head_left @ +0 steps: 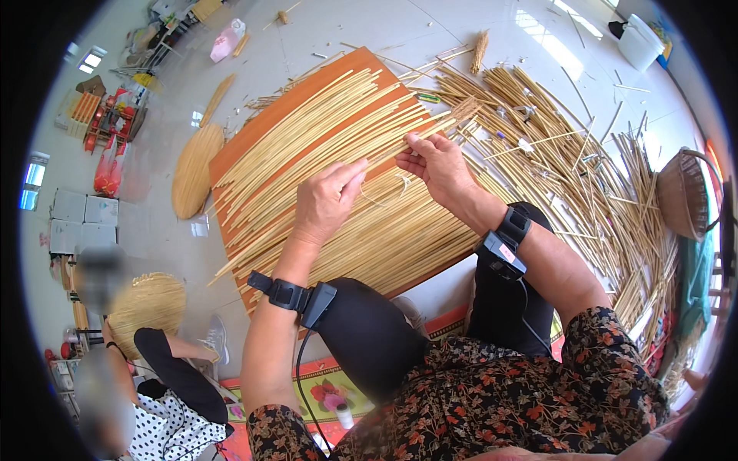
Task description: The person sits on a mat and weaves thin bamboo strips into a flat mat using a string. They repeatedly pick up strips, align them, and tie them together to form a woven structure.
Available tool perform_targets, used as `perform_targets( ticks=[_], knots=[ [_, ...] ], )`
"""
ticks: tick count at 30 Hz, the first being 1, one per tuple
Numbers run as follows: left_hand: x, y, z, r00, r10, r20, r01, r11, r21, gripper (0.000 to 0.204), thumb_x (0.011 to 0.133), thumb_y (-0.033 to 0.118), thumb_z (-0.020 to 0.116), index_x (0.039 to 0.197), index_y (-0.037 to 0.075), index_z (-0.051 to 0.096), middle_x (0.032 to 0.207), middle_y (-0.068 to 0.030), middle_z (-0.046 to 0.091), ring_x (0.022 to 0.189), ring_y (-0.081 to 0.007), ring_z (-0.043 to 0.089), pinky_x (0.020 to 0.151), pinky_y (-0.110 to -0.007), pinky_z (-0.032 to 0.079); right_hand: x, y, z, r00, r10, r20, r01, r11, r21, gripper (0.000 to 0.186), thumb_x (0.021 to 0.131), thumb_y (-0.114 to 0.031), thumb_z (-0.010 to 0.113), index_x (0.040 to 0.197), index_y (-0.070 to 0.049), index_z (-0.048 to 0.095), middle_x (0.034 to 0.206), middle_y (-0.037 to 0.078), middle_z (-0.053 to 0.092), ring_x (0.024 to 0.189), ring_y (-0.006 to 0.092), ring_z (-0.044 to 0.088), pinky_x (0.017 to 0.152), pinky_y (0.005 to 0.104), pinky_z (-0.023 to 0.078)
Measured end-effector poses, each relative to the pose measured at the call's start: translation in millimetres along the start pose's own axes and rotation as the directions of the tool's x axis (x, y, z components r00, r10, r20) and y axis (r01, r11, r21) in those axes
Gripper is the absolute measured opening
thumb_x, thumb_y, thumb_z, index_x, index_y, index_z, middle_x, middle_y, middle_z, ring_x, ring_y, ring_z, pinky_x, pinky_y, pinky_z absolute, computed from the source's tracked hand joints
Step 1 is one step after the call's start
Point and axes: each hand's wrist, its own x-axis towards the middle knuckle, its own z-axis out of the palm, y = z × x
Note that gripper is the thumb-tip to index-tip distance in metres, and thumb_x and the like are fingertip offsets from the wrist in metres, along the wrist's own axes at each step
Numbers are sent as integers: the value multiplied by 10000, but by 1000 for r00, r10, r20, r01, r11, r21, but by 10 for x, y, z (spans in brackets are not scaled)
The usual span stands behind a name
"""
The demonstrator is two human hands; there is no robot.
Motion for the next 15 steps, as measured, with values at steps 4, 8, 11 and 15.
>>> perform_targets(
  ticks=[4,8,11,15],
  knots=[
    [-17,-92,38,998,-50,-47,48,998,-51,169,1000,197,698,1096,103,801,1032,-119,791,866,-323,762,719,-402,609,153,128,-122,998,-45,32,44,998,35,149,1041,-161,709,1084,-28,657,970,88,705,900,230,723,900,382,639],
    [27,-92,50,991,-126,31,127,992,-6,183,1013,266,679,1005,133,803,903,-98,793,763,-290,759,694,-407,608,201,141,-214,997,-52,51,48,995,92,135,1033,-138,712,1094,-26,668,942,86,709,867,216,728,854,369,645],
    [47,-45,42,984,-172,50,171,985,14,202,1022,277,664,1006,132,804,891,-109,791,768,-297,758,709,-421,607,253,128,-301,994,-48,97,42,997,64,147,1040,-138,705,1115,-15,673,967,84,710,891,209,730,880,362,645],
    [18,-81,39,986,-165,15,164,986,21,175,995,258,704,1017,115,803,806,-92,771,712,-275,741,657,-396,582,238,133,-271,994,-37,102,32,998,47,158,1052,-138,689,1130,-1,671,974,79,702,907,203,727,894,356,646]
  ],
)
